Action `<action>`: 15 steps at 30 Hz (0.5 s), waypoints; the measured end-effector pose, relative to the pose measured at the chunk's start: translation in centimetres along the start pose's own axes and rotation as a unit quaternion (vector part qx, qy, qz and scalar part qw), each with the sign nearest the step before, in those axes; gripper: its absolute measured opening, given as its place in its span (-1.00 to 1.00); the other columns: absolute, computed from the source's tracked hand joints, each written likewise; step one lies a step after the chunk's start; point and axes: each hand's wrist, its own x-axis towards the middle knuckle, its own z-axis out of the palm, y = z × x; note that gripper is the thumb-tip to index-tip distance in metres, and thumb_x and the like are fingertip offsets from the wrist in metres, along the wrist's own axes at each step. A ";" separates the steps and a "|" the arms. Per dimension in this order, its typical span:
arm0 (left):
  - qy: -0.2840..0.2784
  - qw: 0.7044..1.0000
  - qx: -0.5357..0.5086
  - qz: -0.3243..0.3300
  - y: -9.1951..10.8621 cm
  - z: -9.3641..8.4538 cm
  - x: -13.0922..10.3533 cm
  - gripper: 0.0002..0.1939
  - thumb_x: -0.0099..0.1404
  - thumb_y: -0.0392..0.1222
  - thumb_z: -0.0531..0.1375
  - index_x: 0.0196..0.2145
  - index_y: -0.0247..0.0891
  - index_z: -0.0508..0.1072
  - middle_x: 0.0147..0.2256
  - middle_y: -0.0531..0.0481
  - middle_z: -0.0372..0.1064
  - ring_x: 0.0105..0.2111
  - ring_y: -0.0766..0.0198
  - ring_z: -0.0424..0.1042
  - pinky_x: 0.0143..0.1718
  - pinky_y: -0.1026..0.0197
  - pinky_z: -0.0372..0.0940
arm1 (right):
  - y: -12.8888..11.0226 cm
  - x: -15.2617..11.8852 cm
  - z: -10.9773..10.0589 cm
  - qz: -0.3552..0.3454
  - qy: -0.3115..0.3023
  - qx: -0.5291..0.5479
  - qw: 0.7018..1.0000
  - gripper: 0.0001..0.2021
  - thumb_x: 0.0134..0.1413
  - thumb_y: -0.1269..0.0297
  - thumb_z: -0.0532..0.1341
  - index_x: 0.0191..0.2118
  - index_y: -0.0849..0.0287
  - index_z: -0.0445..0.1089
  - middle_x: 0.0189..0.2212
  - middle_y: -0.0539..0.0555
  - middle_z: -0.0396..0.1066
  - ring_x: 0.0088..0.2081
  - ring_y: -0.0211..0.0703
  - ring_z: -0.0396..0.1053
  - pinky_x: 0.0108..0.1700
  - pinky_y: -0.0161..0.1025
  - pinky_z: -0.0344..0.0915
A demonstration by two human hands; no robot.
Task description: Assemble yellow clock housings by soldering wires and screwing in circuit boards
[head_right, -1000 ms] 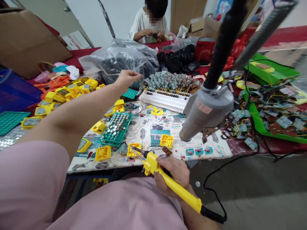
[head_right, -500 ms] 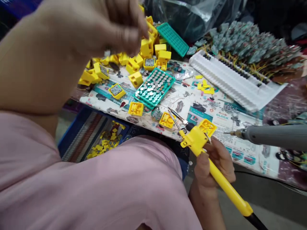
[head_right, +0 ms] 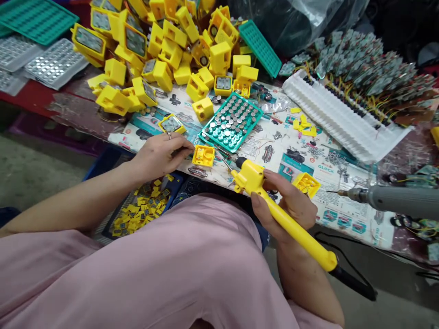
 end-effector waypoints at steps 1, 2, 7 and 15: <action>0.002 1.000 0.005 0.001 0.0 0.0 0.0 -0.76 0.42 -0.20 0.03 -0.24 -0.26 0.49 -0.30 -0.04 0.52 -0.30 0.18 0.53 -0.22 0.12 0.40 | -0.1 0.2 0.2 -0.004 -0.011 -0.002 1.000 -0.58 0.05 0.26 0.40 0.07 -0.03 0.49 -0.20 -0.01 0.61 -0.39 -0.22 0.54 -0.39 -0.28 0.47; 0.004 1.000 0.012 0.003 0.1 0.0 0.1 -0.75 0.41 -0.19 0.03 -0.25 -0.26 0.50 -0.31 -0.03 0.51 -0.31 0.20 0.53 -0.22 0.13 0.40 | -0.2 0.4 0.3 -0.013 -0.019 -0.002 1.000 -0.56 0.05 0.27 0.40 0.09 -0.03 0.48 -0.21 -0.01 0.61 -0.39 -0.21 0.54 -0.40 -0.27 0.47; 0.012 0.999 0.041 0.013 0.1 0.0 0.6 -0.73 0.40 -0.18 0.03 -0.29 -0.28 0.51 -0.38 -0.03 0.50 -0.39 0.24 0.48 -0.28 0.18 0.35 | -0.7 1.6 1.0 -0.024 -0.060 0.008 0.998 -0.53 0.03 0.31 0.41 0.10 -0.05 0.46 -0.20 0.00 0.60 -0.37 -0.20 0.55 -0.35 -0.28 0.50; -0.015 0.999 0.030 0.030 0.8 -0.9 0.3 -0.74 0.40 -0.19 0.01 -0.28 -0.28 0.48 -0.36 -0.05 0.51 -0.35 0.20 0.49 -0.27 0.17 0.31 | -0.6 2.3 -0.2 -0.062 -0.125 -0.054 0.989 -0.59 -0.01 0.23 0.43 0.02 -0.04 0.50 -0.27 -0.02 0.61 -0.39 -0.18 0.55 -0.39 -0.26 0.48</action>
